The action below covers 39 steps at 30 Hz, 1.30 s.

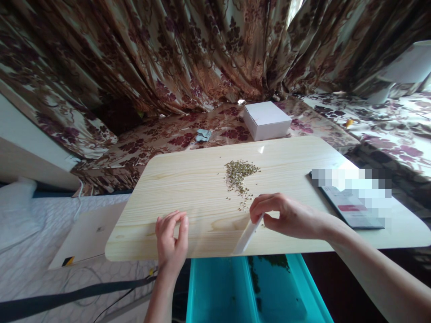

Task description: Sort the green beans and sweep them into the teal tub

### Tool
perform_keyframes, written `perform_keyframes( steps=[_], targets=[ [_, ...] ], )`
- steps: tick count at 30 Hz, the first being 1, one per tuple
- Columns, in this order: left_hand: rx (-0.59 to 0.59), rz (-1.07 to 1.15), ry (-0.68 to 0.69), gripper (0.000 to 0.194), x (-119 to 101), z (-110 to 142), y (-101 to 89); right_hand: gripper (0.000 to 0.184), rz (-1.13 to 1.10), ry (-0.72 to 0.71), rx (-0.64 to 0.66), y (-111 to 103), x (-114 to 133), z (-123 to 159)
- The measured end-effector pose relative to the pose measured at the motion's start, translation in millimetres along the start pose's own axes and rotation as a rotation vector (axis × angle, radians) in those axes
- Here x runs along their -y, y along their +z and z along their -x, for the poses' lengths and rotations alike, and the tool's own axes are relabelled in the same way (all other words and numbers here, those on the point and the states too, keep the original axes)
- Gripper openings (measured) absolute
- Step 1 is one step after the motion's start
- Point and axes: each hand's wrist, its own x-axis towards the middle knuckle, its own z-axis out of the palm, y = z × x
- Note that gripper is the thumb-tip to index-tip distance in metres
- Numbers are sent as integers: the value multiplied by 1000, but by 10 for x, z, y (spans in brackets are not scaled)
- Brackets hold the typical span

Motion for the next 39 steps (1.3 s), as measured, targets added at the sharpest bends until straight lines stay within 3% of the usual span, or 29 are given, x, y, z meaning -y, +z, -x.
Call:
perform_keyframes(
  steps=[9, 15, 20, 26, 32, 39],
  targets=[
    [8, -9, 2, 23, 0, 6, 0, 37, 8, 49, -8, -106, 16, 184],
    [-1, 2, 20, 20, -9, -2, -2, 25, 123, 151, -256, -120, -22, 541],
    [-3, 6, 21, 20, -10, -4, -1, 25, 149, 194, -353, -48, -132, 701],
    [0, 3, 26, 21, 6, -3, -4, 26, 176, 155, -323, 13, -128, 719],
    [-9, 2, 41, 22, -1, -5, 0, 28, 172, 120, -274, 105, -98, 930],
    [-2, 4, 45, 21, 12, -1, 1, 29, 151, 115, -176, 128, 150, 1103]
  ],
)
